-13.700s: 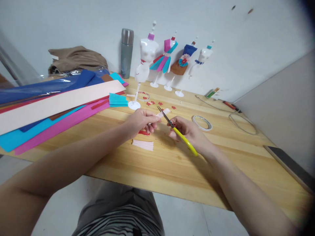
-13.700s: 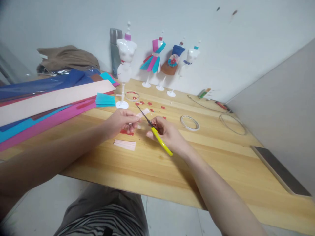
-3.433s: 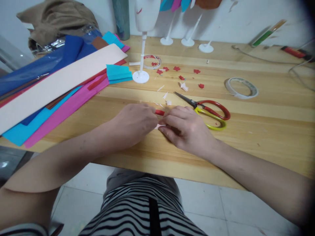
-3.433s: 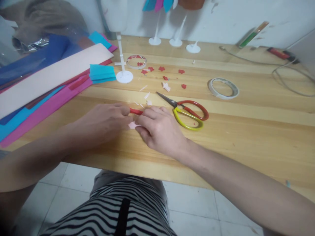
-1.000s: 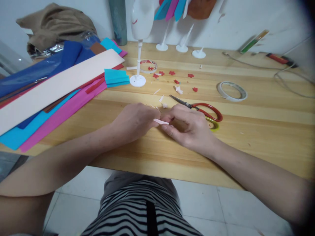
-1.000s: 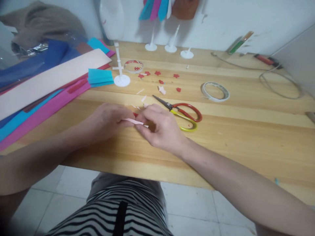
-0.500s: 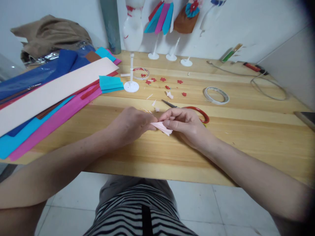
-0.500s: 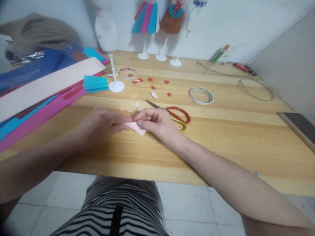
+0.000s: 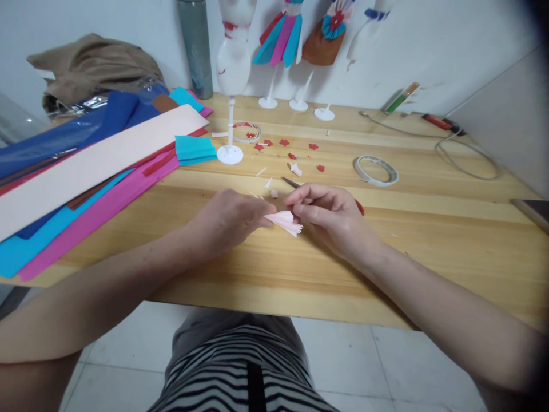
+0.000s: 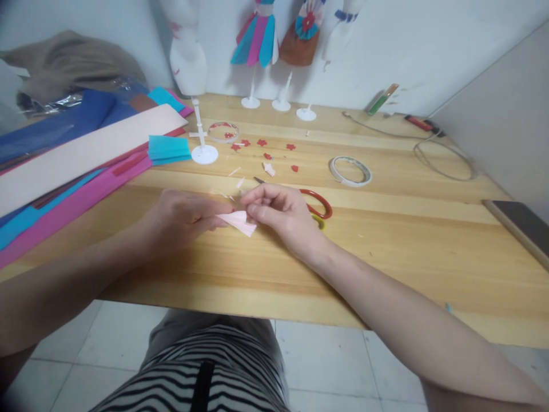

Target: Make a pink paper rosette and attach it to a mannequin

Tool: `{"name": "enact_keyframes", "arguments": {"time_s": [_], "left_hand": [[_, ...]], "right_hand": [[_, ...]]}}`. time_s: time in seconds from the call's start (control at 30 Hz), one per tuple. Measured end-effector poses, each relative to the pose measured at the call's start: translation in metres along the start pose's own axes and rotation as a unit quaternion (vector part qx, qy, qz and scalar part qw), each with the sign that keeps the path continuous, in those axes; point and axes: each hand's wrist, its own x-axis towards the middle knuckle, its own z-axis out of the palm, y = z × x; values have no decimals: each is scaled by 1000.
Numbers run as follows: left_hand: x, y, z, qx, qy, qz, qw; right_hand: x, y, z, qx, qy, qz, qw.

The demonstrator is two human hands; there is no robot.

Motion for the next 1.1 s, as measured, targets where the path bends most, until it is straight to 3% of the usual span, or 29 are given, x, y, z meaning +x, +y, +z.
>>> {"name": "enact_keyframes", "arguments": {"time_s": [0.17, 0.23, 0.33, 0.5, 0.7, 0.9, 0.97, 1.1], "left_hand": [[-2, -5, 2, 19, 16, 28, 999], [-3, -7, 4, 20, 30, 41, 999], [-4, -10, 8, 23, 59, 51, 997], [-6, -12, 11, 28, 100, 70, 992], [-5, -9, 6, 44, 65, 61, 995], [-2, -8, 7, 19, 78, 46, 996], [-2, -7, 6, 14, 68, 29, 997], [0, -1, 2, 2, 16, -12, 1000]], "right_hand": [[-1, -3, -2, -71, -8, -25, 997], [-2, -5, -1, -120, 18, -59, 991], [-6, -9, 1, -196, 76, -139, 968], [-10, -14, 4, -280, 62, -183, 940], [-11, -18, 5, -294, 49, -166, 940], [-10, -16, 0, -281, 34, -202, 938], [-9, -15, -1, -281, 32, -242, 928], [-7, -12, 3, -347, -1, -321, 881]]}}
